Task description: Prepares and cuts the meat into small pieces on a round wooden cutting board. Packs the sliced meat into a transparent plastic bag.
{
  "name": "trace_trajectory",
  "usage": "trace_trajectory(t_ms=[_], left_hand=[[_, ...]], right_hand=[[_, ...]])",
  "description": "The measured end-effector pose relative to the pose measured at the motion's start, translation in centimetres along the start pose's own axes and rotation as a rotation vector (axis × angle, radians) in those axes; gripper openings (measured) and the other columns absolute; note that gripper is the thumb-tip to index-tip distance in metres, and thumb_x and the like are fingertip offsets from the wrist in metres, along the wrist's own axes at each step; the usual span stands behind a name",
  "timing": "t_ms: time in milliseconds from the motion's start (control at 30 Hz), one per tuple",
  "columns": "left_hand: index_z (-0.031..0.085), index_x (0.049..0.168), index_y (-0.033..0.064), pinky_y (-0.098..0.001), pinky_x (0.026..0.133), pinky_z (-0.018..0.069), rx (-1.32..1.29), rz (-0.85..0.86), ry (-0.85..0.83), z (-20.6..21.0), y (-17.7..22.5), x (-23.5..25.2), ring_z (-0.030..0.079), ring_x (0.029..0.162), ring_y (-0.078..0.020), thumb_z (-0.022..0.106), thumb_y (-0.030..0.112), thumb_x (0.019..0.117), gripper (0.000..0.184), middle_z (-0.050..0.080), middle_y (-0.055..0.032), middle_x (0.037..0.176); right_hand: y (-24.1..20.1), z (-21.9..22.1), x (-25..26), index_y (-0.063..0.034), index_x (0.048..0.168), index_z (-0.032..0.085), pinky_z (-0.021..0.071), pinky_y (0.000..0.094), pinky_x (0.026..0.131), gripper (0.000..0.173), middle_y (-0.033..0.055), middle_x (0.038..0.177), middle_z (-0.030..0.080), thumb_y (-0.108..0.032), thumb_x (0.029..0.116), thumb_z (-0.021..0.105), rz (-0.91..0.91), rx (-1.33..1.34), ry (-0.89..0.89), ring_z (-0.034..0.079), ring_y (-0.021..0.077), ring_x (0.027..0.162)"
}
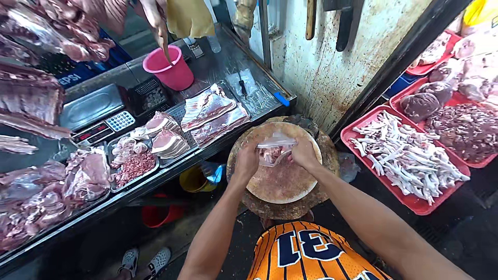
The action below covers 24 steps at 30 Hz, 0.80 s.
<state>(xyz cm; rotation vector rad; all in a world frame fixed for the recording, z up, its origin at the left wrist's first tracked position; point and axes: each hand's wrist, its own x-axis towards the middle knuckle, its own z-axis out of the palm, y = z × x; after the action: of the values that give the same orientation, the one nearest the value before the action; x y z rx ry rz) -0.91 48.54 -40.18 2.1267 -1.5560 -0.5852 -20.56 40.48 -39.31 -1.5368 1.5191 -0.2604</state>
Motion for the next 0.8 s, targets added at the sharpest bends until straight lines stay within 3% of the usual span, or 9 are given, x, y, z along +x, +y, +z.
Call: trace_trajectory(t_ms=[67, 167, 300, 400, 467, 533, 600, 700, 800], left_hand=[[0.069, 0.118, 0.0058, -0.0571, 0.080, 0.0582, -0.031, 0.105, 0.135, -2.9, 0.9, -0.4, 0.072, 0.084, -0.0326, 0.051, 0.014, 0.1059, 0.023, 0.072, -0.0166, 0.094], [0.065, 0.120, 0.0087, -0.0487, 0.070, 0.0590, -0.189, 0.184, 0.154, -5.5, 2.9, -1.5, 0.069, 0.076, -0.0226, 0.055, 0.029, 0.1063, 0.027, 0.070, -0.0093, 0.088], [0.037, 0.155, 0.0068, -0.0560, 0.101, 0.0534, -0.175, 0.203, -0.218, 0.7, 3.4, -1.9, 0.062, 0.121, -0.0320, 0.079, 0.042, 0.0857, 0.088, 0.057, -0.0187, 0.140], [0.054, 0.143, 0.0025, -0.0532, 0.107, 0.0500, -0.220, 0.070, -0.159, 4.4, 0.7, -2.5, 0.061, 0.124, -0.0322, 0.063, 0.008, 0.0905, 0.053, 0.062, -0.0197, 0.134], [0.067, 0.127, 0.0027, -0.0463, 0.102, 0.0535, -0.373, -0.078, -0.038, 2.2, -0.4, -3.5, 0.066, 0.115, -0.0228, 0.055, 0.003, 0.0949, 0.034, 0.069, -0.0139, 0.122], [0.071, 0.112, 0.0058, -0.0384, 0.083, 0.0582, -0.507, -0.188, 0.053, 0.3, -1.6, -4.9, 0.068, 0.092, -0.0149, 0.050, 0.004, 0.0971, 0.026, 0.071, -0.0068, 0.108], [0.070, 0.107, 0.0042, -0.0349, 0.064, 0.0570, -0.655, -0.241, 0.113, -0.4, -1.8, -6.3, 0.065, 0.072, -0.0144, 0.050, 0.004, 0.0985, 0.022, 0.071, -0.0061, 0.096], [0.071, 0.106, 0.0027, -0.0337, 0.077, 0.0581, -0.589, -0.217, 0.102, 0.0, -0.1, -8.5, 0.068, 0.085, -0.0128, 0.048, -0.001, 0.0955, 0.025, 0.071, -0.0061, 0.100], [0.074, 0.112, 0.0062, -0.0363, 0.094, 0.0577, -0.216, -0.150, 0.158, 0.7, 0.9, -10.9, 0.068, 0.106, -0.0177, 0.057, -0.003, 0.0915, 0.028, 0.070, -0.0093, 0.115]], right_hand=[[-2.6, -2.1, -2.8, -0.0039, 0.114, 0.066, 0.0582, 0.0544, 0.075, 0.023, 0.0159, 0.091, 0.072, -0.011, 0.1027, 0.047, -0.146, -0.080, 0.074, 0.071, 0.0299, 0.077], [-5.5, -3.9, -5.7, -0.0128, 0.128, 0.067, 0.0581, 0.0456, 0.061, 0.031, 0.0117, 0.089, 0.072, -0.015, 0.1065, 0.044, -0.244, 0.066, 0.078, 0.067, 0.0234, 0.065], [-5.3, -2.7, -3.9, -0.0103, 0.129, 0.064, 0.0568, 0.0342, 0.053, 0.028, 0.0104, 0.080, 0.069, -0.018, 0.1088, 0.047, -0.303, 0.332, -0.090, 0.063, 0.0181, 0.056], [-0.6, -0.2, -2.4, -0.0124, 0.142, 0.057, 0.0637, 0.0353, 0.072, 0.039, 0.0064, 0.099, 0.074, -0.022, 0.1042, 0.058, -0.342, 0.287, -0.131, 0.072, 0.0163, 0.078], [4.5, 2.3, -2.5, -0.0129, 0.154, 0.043, 0.0612, 0.0378, 0.092, 0.071, 0.0069, 0.129, 0.067, -0.034, 0.0934, 0.073, -0.381, 0.158, 0.000, 0.070, 0.0168, 0.107], [8.7, 6.3, -2.9, -0.0050, 0.162, 0.022, 0.0466, 0.0501, 0.113, 0.118, 0.0182, 0.158, 0.041, -0.056, 0.0754, 0.083, -0.445, -0.080, 0.014, 0.051, 0.0296, 0.139], [10.0, 10.7, -2.2, 0.0023, 0.159, 0.026, 0.0273, 0.0595, 0.123, 0.136, 0.0261, 0.164, 0.029, -0.081, 0.0637, 0.075, -0.629, -0.303, 0.057, 0.031, 0.0409, 0.151], [7.3, 14.3, 0.8, 0.0040, 0.151, 0.043, 0.0191, 0.0602, 0.125, 0.098, 0.0302, 0.161, 0.030, -0.059, 0.0806, 0.070, -0.777, -0.233, 0.039, 0.022, 0.0452, 0.153], [5.6, 15.9, 3.9, 0.0006, 0.146, 0.052, 0.0197, 0.0525, 0.127, 0.071, 0.0209, 0.154, 0.048, -0.039, 0.0891, 0.067, -0.839, -0.180, -0.185, 0.036, 0.0365, 0.149]])
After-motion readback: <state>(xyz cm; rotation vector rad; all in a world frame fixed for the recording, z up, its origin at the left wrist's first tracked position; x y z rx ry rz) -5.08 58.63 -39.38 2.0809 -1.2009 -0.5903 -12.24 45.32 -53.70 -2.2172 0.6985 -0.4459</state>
